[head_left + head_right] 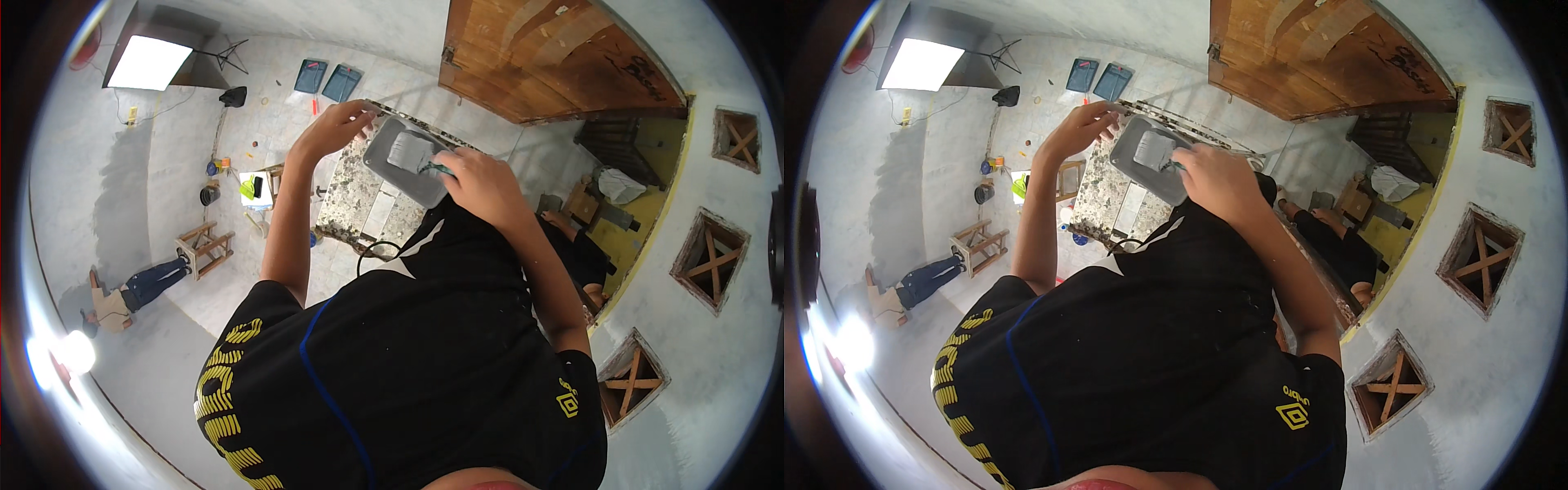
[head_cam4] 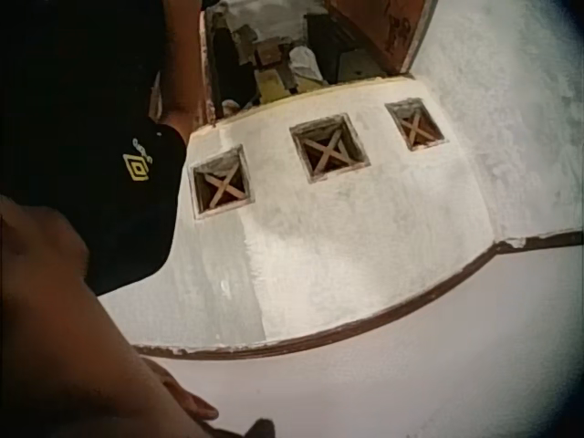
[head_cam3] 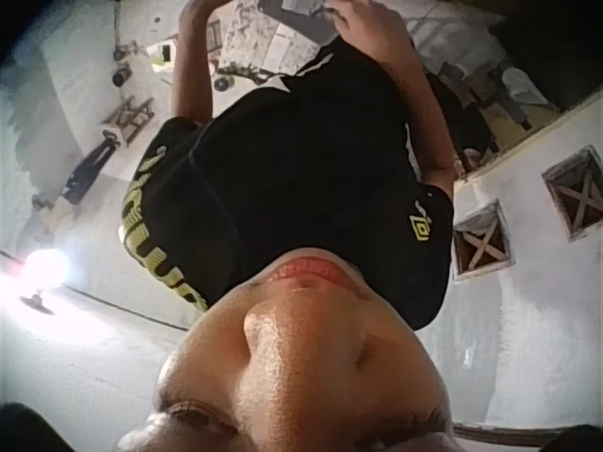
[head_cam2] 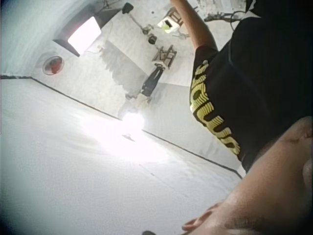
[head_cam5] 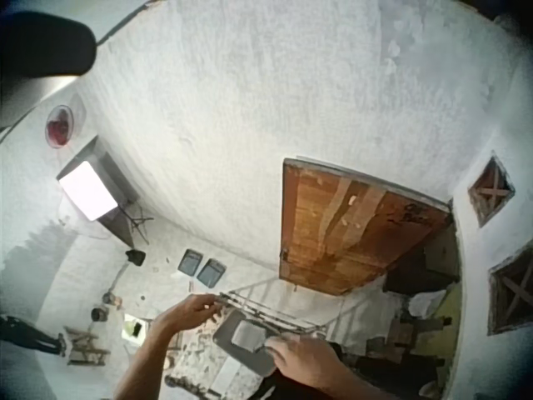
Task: Plastering a ceiling using a putty knife and a container of compound.
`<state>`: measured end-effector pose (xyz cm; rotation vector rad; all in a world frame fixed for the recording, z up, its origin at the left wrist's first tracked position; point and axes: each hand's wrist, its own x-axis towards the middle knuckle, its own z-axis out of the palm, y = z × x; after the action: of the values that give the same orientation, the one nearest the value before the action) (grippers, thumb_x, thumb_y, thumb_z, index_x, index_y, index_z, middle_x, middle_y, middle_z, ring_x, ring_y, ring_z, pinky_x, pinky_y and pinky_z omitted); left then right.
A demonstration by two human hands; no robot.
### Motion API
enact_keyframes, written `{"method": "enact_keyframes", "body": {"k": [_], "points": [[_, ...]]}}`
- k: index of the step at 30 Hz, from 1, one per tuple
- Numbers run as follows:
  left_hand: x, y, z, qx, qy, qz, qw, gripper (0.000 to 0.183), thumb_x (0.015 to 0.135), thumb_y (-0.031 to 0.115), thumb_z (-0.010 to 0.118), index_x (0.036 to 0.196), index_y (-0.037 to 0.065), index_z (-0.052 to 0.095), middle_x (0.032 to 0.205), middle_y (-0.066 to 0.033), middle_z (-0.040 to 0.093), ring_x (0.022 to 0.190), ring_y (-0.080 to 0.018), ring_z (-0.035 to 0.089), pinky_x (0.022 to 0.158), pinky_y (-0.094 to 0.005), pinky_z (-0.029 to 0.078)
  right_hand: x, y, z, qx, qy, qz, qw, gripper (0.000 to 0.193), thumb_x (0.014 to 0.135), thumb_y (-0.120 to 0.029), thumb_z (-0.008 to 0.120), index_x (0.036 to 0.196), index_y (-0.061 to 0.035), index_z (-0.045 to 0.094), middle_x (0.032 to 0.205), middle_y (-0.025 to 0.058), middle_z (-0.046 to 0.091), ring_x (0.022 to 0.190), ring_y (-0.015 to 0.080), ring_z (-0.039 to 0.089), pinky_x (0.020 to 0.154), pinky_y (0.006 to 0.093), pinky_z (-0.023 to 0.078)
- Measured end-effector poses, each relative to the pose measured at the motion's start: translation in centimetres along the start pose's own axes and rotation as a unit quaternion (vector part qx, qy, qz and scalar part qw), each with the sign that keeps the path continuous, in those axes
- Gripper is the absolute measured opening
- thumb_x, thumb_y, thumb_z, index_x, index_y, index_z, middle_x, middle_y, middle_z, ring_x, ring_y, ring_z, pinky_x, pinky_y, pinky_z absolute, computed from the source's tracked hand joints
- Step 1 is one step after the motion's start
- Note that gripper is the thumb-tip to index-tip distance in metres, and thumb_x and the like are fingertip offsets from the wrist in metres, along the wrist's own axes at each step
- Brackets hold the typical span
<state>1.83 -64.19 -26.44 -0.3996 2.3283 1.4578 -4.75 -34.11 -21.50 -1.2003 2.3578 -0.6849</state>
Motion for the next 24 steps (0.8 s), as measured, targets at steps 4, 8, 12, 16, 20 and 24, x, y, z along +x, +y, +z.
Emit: {"method": "enact_keyframes", "body": {"k": [4, 8, 12, 16, 20, 24], "points": [[0.6, -1.5, 0.2, -0.012, -0.007, 0.030, 0.999, 0.029, 0.103, 0.019, 0.053, 0.125, 0.003, 0.064, 0.095, -0.0090, 0.070, 0.082, -0.0167, 0.067, 0.074, -0.0298, 0.054, -2.0, 0.4, -1.7, -0.008, 0.004, 0.014, 1.000, 0.024, 0.090, -0.023, 0.064, 0.113, -0.0178, 0.069, 0.098, 0.0061, 0.068, 0.087, 0.0312, 0.067, 0.071, 0.0437, 0.055], [0.9, -1.6, 0.9, -0.007, 0.017, 0.057, 0.998, 0.030, 0.101, 0.021, 0.056, 0.121, 0.001, 0.066, 0.100, -0.0128, 0.071, 0.089, -0.0202, 0.068, 0.080, -0.0337, 0.054, -3.5, 1.0, -2.3, -0.033, -0.026, 0.048, 0.998, 0.025, 0.089, -0.023, 0.063, 0.113, -0.0183, 0.070, 0.100, 0.0039, 0.067, 0.090, 0.0283, 0.068, 0.071, 0.0427, 0.056], [1.4, -0.3, 1.2, 0.060, 0.045, 0.094, 0.993, 0.032, 0.100, 0.027, 0.058, 0.117, 0.002, 0.069, 0.105, -0.0150, 0.070, 0.093, -0.0251, 0.067, 0.083, -0.0369, 0.053, -4.8, 1.3, -2.4, -0.063, 0.023, 0.037, 0.997, 0.026, 0.091, -0.025, 0.062, 0.115, -0.0213, 0.070, 0.099, 0.0037, 0.066, 0.091, 0.0273, 0.068, 0.071, 0.0424, 0.056], [1.4, 0.8, 1.2, 0.124, 0.049, 0.100, 0.986, 0.036, 0.101, 0.033, 0.057, 0.115, 0.003, 0.071, 0.102, -0.0155, 0.068, 0.094, -0.0277, 0.065, 0.084, -0.0367, 0.051, -5.2, 0.4, -2.9, -0.045, -0.034, 0.103, 0.993, 0.028, 0.090, -0.027, 0.063, 0.117, -0.0231, 0.071, 0.101, 0.0052, 0.067, 0.089, 0.0331, 0.066, 0.077, 0.0445, 0.054], [1.9, 1.3, 2.1, 0.168, 0.050, 0.116, 0.978, 0.039, 0.103, 0.037, 0.053, 0.116, 0.006, 0.072, 0.100, -0.0132, 0.061, 0.093, -0.0267, 0.059, 0.084, -0.0353, 0.047, -6.1, 0.0, -2.6, -0.062, -0.028, 0.126, 0.990, 0.029, 0.091, -0.026, 0.063, 0.118, -0.0235, 0.070, 0.098, 0.0056, 0.065, 0.087, 0.0331, 0.066, 0.075, 0.0444, 0.054], [2.2, 1.6, 2.8, 0.225, 0.051, 0.146, 0.962, 0.037, 0.103, 0.036, 0.052, 0.115, 0.009, 0.074, 0.100, -0.0119, 0.054, 0.103, -0.0274, 0.052, 0.093, -0.0362, 0.042, -6.7, -0.8, -3.0, -0.069, -0.031, 0.146, 0.986, 0.029, 0.091, -0.026, 0.063, 0.119, -0.0239, 0.070, 0.096, 0.0064, 0.063, 0.083, 0.0319, 0.066, 0.071, 0.0439, 0.054]]}}
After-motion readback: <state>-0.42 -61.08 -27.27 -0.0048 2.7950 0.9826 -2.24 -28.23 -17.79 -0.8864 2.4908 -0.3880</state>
